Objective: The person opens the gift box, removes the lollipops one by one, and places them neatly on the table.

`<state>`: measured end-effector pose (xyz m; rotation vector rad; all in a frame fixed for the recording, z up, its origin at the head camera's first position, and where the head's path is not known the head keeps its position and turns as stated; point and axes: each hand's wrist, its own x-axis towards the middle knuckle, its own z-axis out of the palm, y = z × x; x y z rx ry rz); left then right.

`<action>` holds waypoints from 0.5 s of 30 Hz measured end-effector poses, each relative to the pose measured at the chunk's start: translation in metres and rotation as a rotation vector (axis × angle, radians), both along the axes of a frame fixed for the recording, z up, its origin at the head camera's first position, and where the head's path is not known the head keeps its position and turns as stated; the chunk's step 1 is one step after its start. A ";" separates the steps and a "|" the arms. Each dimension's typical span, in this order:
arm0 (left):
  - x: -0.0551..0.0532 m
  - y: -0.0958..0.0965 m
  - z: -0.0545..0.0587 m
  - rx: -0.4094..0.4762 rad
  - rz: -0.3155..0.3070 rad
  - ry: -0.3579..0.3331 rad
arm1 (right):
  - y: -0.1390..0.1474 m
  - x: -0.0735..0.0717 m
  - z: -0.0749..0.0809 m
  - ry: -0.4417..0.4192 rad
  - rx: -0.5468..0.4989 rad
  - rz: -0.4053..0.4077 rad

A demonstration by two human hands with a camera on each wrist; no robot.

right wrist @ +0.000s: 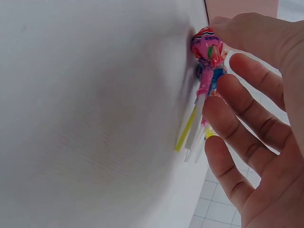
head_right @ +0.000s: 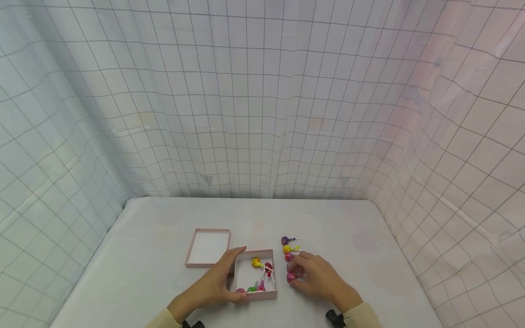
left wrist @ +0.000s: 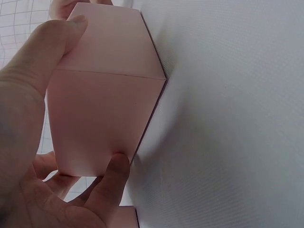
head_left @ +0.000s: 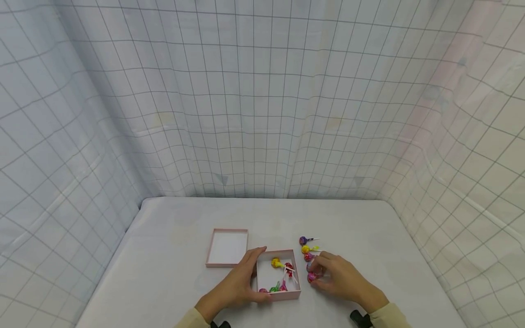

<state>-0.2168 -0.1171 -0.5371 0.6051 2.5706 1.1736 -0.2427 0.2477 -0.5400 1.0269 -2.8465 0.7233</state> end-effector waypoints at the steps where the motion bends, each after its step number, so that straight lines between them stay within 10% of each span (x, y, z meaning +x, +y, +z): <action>1: 0.000 0.000 0.000 -0.001 0.000 0.001 | 0.000 0.001 0.001 0.020 -0.005 0.002; 15: -0.001 -0.001 0.000 0.018 0.011 -0.049 | -0.033 -0.004 0.027 0.191 -0.033 0.086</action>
